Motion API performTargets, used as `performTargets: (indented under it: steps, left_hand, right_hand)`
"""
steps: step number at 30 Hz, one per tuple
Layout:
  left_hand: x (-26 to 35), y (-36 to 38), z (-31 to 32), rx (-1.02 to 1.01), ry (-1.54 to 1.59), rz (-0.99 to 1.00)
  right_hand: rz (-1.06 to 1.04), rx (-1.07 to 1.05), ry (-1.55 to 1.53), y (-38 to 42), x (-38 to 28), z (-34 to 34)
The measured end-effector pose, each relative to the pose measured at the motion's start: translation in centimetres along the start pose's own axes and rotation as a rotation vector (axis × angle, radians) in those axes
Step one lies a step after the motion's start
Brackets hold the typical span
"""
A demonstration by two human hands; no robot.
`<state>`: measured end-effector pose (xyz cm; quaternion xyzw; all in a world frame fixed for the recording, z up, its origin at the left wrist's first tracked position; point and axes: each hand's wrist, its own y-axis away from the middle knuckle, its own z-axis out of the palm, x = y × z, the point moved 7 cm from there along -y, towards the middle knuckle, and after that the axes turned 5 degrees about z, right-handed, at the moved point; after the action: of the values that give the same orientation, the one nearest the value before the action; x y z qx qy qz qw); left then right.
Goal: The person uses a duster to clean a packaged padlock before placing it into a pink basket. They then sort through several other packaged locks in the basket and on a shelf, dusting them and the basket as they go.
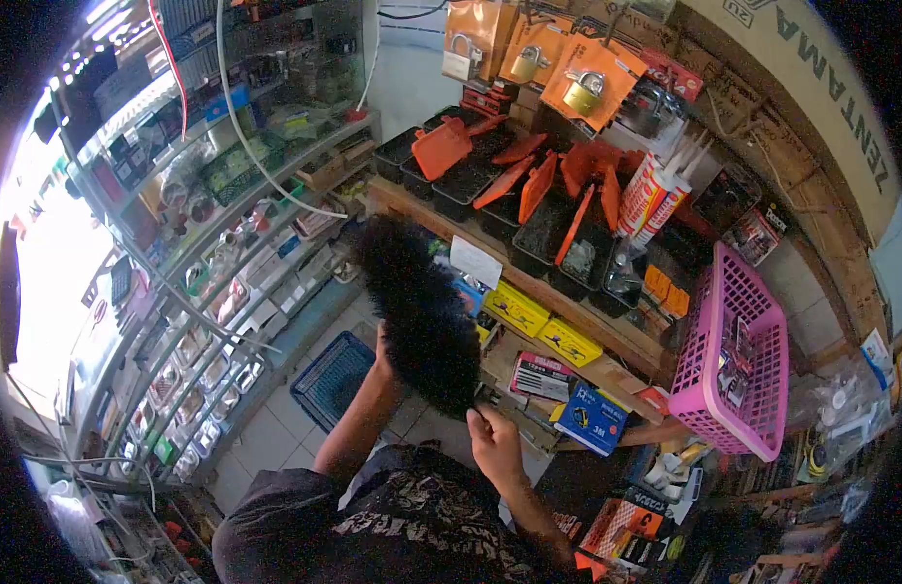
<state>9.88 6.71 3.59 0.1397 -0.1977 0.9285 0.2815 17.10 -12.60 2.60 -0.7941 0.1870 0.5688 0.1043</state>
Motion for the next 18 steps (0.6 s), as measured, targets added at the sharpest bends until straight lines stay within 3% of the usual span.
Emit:
performTargets:
  steps: [1, 2, 4, 8, 11, 12, 14, 18]
  left_hand:
    - [0.5, -0.1, -0.3, -0.062, -0.241, 0.043]
    - [1.1, -0.3, -0.6, -0.063, -0.245, 0.036]
    - [3.5, -1.3, -2.0, 0.058, -0.098, 0.100]
    - [6.2, -1.4, -0.4, 0.037, 0.132, 0.147]
    - [2.9, -0.8, -1.5, 0.087, -0.067, 0.088]
    - [2.2, -0.4, -0.7, -0.022, 0.027, 0.041]
    - [1.2, 0.4, -0.1, 0.004, 0.025, 0.033]
    - [3.8, -0.5, -0.7, 0.014, -0.037, 0.119]
  right_hand:
    - [0.041, -0.017, -0.014, 0.0, 0.2, 0.2]
    - [0.010, -0.030, 0.073, 0.2, 1.0, 0.3]
    - [0.001, -0.053, 0.086, 1.5, 2.6, 0.5]
    - [0.032, -0.123, 0.018, 3.5, 3.5, 1.6]
    - [0.073, -0.083, 0.015, 2.9, 3.7, 1.9]
    - [0.064, -0.039, 0.007, 2.0, 3.6, 1.9]
    - [0.100, -0.008, -0.016, 0.8, 2.2, 1.9]
    - [0.045, -0.107, 0.039, 1.6, 2.9, 3.0]
